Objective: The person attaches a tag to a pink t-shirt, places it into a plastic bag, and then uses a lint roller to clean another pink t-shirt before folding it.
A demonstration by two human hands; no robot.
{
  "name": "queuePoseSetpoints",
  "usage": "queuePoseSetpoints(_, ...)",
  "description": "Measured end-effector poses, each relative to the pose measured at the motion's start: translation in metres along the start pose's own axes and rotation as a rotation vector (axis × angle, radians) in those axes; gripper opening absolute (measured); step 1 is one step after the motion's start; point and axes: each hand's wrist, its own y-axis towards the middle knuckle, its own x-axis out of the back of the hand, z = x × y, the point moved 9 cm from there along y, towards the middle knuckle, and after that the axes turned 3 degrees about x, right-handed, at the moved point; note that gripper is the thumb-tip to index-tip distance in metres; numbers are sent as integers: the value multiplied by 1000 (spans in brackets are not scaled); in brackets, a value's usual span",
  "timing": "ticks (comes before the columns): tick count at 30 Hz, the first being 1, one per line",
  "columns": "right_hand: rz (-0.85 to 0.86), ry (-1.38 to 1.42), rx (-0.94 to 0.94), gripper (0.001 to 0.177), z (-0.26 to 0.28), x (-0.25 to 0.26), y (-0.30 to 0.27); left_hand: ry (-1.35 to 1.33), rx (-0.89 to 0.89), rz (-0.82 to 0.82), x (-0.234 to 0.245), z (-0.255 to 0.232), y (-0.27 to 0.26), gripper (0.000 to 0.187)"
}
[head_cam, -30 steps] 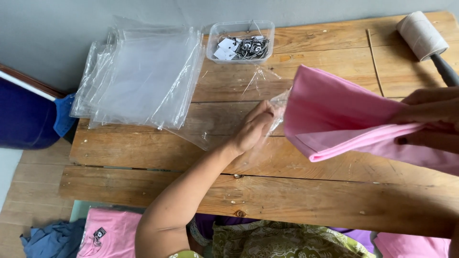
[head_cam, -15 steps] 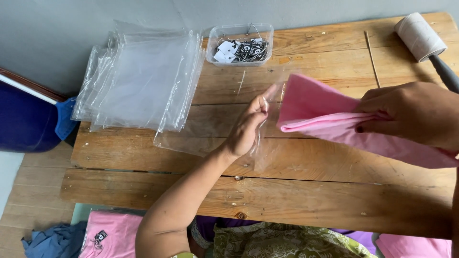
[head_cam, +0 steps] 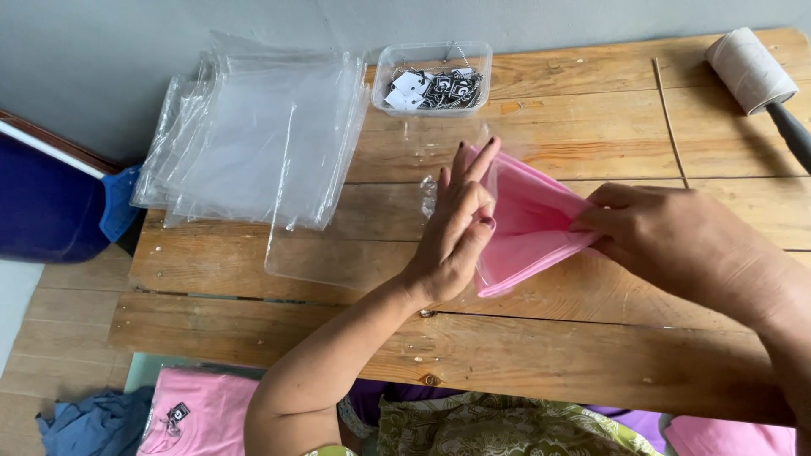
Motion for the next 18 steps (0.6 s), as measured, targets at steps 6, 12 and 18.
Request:
queuePoseSetpoints(6, -161, 296, -79, 28, -44, 10, 5, 75, -57, -7, 0, -11, -3, 3)
queuePoseSetpoints(12, -224, 388, -186, 27, -38, 19, 17, 125, -93, -37, 1, -21, -4, 4)
queuePoseSetpoints(18, -238, 309, 77, 34, 34, -1, 20, 239, -162, -209, 1, -16, -7, 7)
